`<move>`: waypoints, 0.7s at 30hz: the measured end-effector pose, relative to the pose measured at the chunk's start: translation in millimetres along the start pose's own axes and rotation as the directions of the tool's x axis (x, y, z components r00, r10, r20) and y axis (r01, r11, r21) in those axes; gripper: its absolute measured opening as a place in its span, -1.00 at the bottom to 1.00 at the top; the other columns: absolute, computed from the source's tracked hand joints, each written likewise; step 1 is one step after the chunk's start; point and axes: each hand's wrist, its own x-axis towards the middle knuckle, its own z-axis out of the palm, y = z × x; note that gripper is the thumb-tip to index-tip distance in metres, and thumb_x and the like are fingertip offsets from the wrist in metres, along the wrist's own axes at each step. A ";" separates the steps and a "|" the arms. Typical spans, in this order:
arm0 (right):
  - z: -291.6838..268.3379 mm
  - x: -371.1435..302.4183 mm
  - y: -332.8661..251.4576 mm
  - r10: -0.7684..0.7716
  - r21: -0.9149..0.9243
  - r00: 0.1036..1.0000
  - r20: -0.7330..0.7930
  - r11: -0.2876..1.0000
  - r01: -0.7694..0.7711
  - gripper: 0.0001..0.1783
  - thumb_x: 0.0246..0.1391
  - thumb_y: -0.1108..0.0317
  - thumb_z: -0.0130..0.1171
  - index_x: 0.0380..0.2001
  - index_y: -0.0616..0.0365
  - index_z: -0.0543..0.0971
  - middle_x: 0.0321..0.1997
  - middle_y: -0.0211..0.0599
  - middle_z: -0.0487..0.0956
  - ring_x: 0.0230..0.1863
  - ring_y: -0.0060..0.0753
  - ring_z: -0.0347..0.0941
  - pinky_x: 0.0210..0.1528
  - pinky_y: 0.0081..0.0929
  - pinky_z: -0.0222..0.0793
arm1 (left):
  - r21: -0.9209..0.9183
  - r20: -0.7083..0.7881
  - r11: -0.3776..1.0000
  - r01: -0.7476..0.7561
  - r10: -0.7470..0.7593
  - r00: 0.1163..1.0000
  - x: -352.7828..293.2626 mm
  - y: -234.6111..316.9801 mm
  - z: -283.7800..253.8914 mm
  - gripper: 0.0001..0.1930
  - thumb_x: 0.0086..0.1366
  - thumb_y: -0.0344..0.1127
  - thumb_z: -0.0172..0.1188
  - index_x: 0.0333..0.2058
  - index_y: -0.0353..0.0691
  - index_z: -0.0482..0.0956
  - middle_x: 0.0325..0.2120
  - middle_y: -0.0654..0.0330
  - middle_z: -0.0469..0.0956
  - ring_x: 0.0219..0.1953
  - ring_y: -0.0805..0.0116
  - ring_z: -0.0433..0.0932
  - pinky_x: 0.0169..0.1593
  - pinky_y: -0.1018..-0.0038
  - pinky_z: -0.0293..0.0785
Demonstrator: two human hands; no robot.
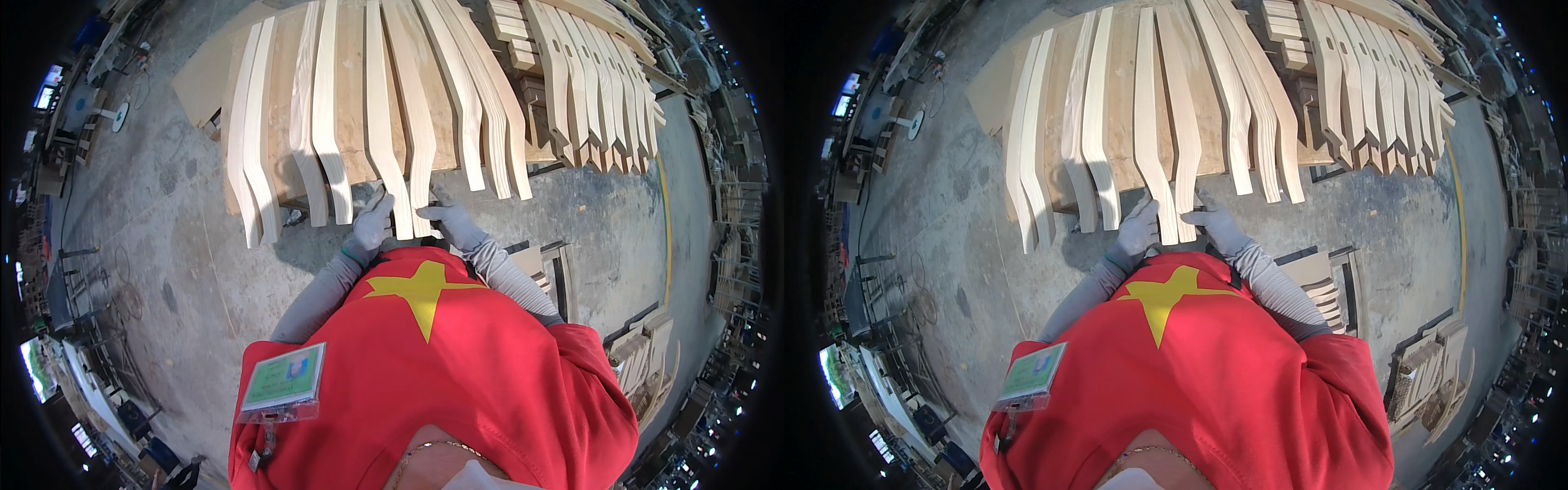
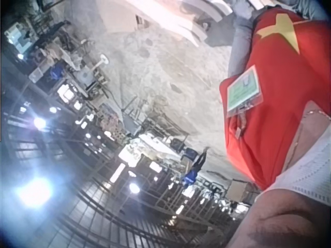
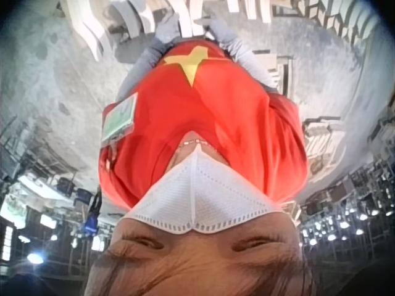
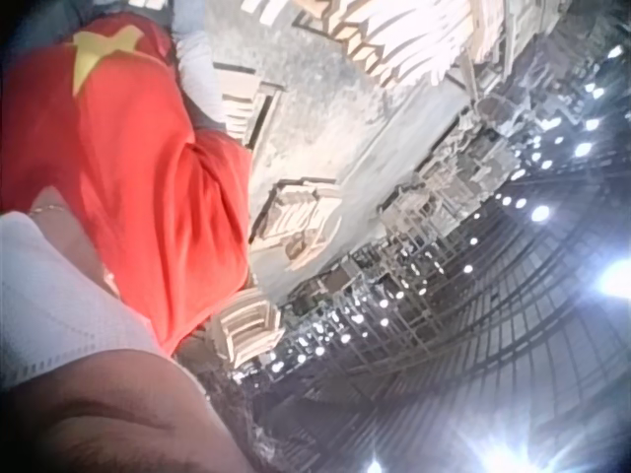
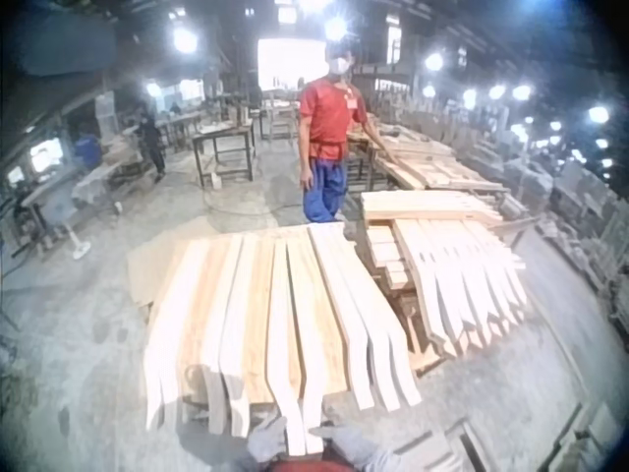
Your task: The person repeatedly picks up long, light-colored wooden planks from a table and stacks them onto a growing pile on the floor. The person handles the planks one at a time, aligning them before placing them down.
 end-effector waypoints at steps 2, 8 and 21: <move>-11.5 -3.1 6.1 0.003 0.144 0.995 0.103 0.989 -0.018 -0.23 -0.12 0.58 0.04 0.26 0.25 0.15 -0.15 -0.23 0.55 -0.37 -0.57 0.41 -0.35 -0.68 0.29 | -0.183 0.181 0.977 0.105 -0.072 0.981 6.5 -0.9 -23.8 -0.53 0.33 -0.10 0.02 0.18 0.00 0.22 -0.11 0.16 0.48 -0.16 0.22 0.53 -0.17 0.25 0.53; -6.6 -9.7 6.8 0.043 0.270 0.996 0.074 0.961 -0.061 -0.43 -0.04 0.50 0.09 0.12 0.27 0.34 -0.14 -0.19 0.56 -0.33 -0.55 0.47 -0.30 -0.66 0.36 | -0.305 0.140 0.945 0.121 -0.081 0.987 4.2 0.5 -5.6 -0.64 0.36 -0.10 -0.03 0.02 -0.17 0.39 -0.18 0.10 0.54 -0.12 0.19 0.54 -0.08 0.28 0.50; -1.9 -5.3 37.2 -0.491 -0.859 0.867 -0.092 0.479 0.181 -0.29 -0.06 0.11 0.24 0.03 0.45 0.32 -0.08 0.21 0.47 -0.02 0.06 0.43 -0.01 -0.23 0.35 | 0.930 -0.070 0.352 -0.106 0.453 0.889 -23.3 -2.9 36.2 -0.20 0.08 -0.08 0.26 0.20 -0.38 0.14 -0.05 -0.17 0.47 -0.01 0.00 0.48 0.01 0.23 0.38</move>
